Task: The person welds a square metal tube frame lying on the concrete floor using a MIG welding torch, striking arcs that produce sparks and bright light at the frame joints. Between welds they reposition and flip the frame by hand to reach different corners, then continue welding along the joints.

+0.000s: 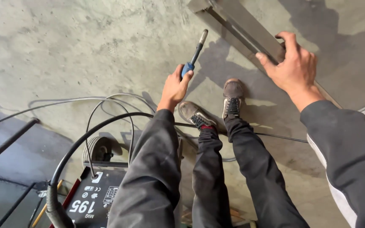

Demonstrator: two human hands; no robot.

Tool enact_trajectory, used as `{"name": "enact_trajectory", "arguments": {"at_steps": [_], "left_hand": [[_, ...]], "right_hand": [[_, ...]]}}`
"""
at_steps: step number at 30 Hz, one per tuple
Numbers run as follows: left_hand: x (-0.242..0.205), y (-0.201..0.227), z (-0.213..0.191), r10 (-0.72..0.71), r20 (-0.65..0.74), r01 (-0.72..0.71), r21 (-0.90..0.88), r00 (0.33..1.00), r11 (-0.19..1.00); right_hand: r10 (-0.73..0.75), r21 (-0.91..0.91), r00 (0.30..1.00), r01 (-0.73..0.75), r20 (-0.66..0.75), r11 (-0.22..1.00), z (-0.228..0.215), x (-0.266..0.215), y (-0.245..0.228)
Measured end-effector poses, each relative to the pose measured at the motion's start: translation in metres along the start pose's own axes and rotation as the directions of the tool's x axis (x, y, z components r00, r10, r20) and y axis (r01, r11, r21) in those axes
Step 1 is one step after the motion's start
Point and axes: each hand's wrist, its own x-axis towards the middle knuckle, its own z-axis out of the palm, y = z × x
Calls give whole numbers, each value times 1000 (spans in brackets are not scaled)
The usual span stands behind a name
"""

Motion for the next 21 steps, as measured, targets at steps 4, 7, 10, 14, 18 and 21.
{"name": "enact_trajectory", "arguments": {"at_steps": [4,7,10,14,18,21], "left_hand": [[-31,0,3,53,-26,-52,27,998,998],[-81,8,-16,-29,6,29,-7,1000,1000],[-127,0,-36,-77,24,79,-98,997,992],[-169,-7,-33,-350,-12,326,-330,937,886],[-219,-21,-42,-190,-103,110,-521,976,846],[-228,-64,-45,-193,-71,91,-691,979,717]], "right_hand": [[37,11,999,-36,-37,999,-16,-3,-9],[133,44,987,-130,-85,991,-23,-26,-5],[291,-4,952,-292,-90,956,-22,-62,17],[429,-97,902,-423,54,901,-22,-95,57],[382,49,902,-399,203,916,-23,-112,54],[350,58,916,-367,196,928,-22,-124,51]]}}
